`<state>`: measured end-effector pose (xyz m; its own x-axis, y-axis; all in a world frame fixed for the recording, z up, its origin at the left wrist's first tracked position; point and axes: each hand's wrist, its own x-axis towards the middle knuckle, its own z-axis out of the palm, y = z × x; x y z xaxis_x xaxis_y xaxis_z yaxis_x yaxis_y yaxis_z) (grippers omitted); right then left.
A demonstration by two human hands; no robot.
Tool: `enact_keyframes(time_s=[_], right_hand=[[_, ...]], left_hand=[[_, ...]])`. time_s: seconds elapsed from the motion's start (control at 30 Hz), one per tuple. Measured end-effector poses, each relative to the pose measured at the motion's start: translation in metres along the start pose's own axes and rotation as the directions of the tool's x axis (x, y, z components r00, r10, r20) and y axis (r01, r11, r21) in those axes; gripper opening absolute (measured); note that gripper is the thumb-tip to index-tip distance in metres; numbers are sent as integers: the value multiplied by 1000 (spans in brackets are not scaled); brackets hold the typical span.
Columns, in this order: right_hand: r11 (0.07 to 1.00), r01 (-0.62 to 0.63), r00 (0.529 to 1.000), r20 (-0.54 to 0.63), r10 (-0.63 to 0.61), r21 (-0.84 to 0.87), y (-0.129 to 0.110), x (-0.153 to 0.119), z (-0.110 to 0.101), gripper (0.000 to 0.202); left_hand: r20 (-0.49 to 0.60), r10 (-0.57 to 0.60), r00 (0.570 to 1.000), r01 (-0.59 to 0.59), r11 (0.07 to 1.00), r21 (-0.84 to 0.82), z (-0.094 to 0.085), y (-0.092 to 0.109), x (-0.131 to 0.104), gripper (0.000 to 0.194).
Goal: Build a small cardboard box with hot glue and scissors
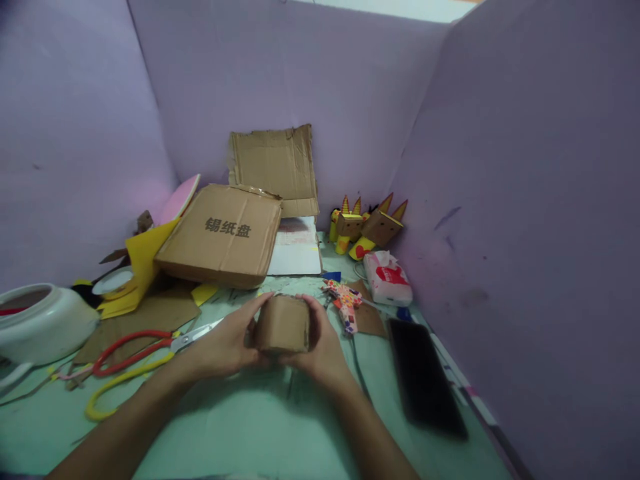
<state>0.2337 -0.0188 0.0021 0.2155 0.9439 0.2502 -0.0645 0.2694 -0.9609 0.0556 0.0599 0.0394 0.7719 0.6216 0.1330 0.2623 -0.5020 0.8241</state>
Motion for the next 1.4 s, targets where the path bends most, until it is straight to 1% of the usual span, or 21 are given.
enact_keyframes(time_s=[0.1, 0.2, 0.27, 0.4, 0.63, 0.7, 0.77, 0.83, 0.9, 0.97, 1.03, 1.07, 1.13, 1.2, 1.23, 1.3, 1.4], right_hand=[[997, -47, 999, -18, 49, 65, -1, 0, -2, 97], [984, -79, 997, -13, 82, 158, -3, 1, -1, 95], [977, -92, 995, -10, 96, 194, -4, 1, 0, 95], [970, -104, 994, -10, 109, 221, -5, 1, 0, 93], [965, -145, 987, -37, 157, 217, -3, -1, -3, 89], [968, -148, 987, -25, 156, 205, -2, 0, -4, 90], [973, -145, 989, 7, 146, 177, -1, 0, -4, 92], [984, -125, 992, 42, 121, 123, 2, -1, -4, 97], [998, -63, 997, 48, 62, 11, 4, -2, -4, 104], [992, 22, 998, 58, -15, -125, 5, -3, -4, 108], [977, 46, 996, 86, -28, -209, 6, -5, -3, 105], [976, 26, 995, 95, -5, -214, 7, -5, -2, 104], [983, -32, 994, 93, 50, -182, 8, -6, -1, 104], [987, -42, 995, 80, 55, -158, 10, -6, -1, 108], [988, -31, 996, 79, 44, -154, 10, -6, 0, 109], [985, -26, 996, 74, 39, -168, 11, -6, 0, 107], [974, -93, 994, 38, 103, -207, 8, -6, 0, 106]], left_hand=[[-2, -49, 999, 48, 989, -140, -2, 5, 0, 99], [9, -113, 994, 110, 945, -308, -4, 12, 0, 100], [4, -127, 992, 119, 919, -375, -5, 15, -1, 100], [-9, -125, 992, 110, 906, -409, -4, 16, 0, 99], [28, -167, 986, 158, 844, -513, 1, 16, 3, 99], [5, -169, 986, 150, 856, -494, 1, 16, 3, 97], [-57, -141, 988, 105, 902, -419, 0, 16, 2, 91], [-124, -76, 989, 41, 963, -266, -2, 15, 1, 84], [-148, 14, 989, -27, 996, -85, -3, 14, -1, 77], [-114, 71, 991, -68, 997, 30, -4, 12, -1, 73], [-51, 62, 997, -59, 997, 57, -3, 10, 0, 76], [-12, 28, 1000, -27, 999, 43, -2, 8, 0, 81], [65, -72, 995, 74, 997, -34, -3, 5, 0, 97], [142, -165, 976, 182, 976, -116, -5, 1, -1, 113], [175, -190, 966, 214, 968, -134, -7, 0, -3, 117], [222, -192, 956, 219, 970, -103, -11, -5, -5, 120], [252, -157, 955, 164, 986, -6, -16, -12, -8, 121]])
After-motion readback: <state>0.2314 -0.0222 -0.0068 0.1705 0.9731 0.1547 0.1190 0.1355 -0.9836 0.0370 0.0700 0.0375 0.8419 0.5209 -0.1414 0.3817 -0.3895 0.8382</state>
